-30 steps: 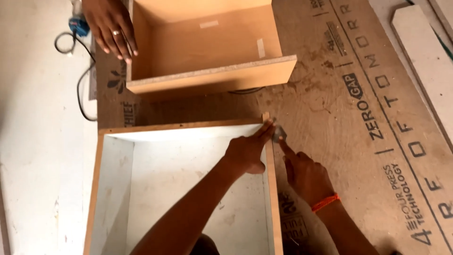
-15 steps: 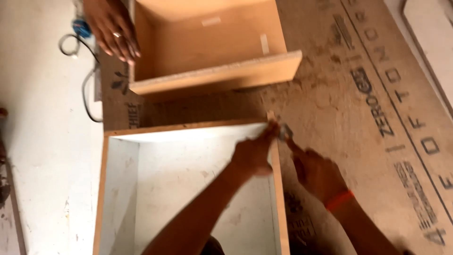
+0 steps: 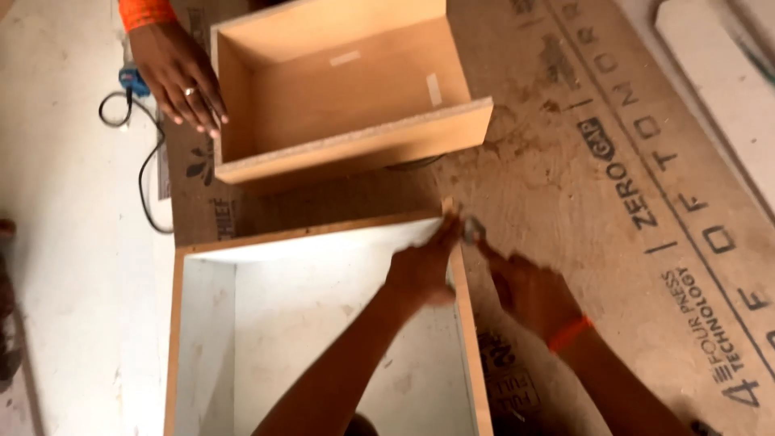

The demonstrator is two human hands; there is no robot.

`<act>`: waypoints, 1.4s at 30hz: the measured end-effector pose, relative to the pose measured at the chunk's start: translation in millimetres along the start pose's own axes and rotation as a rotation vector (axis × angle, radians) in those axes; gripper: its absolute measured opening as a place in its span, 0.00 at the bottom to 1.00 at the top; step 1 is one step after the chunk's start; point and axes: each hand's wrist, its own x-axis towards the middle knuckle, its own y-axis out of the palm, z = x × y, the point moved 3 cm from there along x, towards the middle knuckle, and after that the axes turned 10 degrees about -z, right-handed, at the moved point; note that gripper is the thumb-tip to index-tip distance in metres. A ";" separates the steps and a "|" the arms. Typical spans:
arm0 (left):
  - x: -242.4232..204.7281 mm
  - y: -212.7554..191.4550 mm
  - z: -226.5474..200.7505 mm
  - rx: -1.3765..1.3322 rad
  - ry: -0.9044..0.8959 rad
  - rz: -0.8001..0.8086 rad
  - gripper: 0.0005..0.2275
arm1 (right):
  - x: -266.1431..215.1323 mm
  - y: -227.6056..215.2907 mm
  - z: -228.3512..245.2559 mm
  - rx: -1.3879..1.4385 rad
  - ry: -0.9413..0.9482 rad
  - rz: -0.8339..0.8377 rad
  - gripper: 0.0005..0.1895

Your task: Assembling and finishing wooden drawer components using hand tools.

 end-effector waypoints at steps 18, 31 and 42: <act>35.2 53.8 58.5 -0.219 0.151 -0.758 0.37 | -42.8 26.6 -25.2 0.222 0.184 -0.309 0.30; 106.3 64.9 101.4 -0.095 -0.243 -0.608 0.21 | 225.8 7.9 26.5 1.658 0.294 -0.366 0.08; 91.9 82.3 80.0 -0.057 -0.383 -0.458 0.23 | 398.5 206.8 -13.0 1.340 -0.057 -0.461 0.08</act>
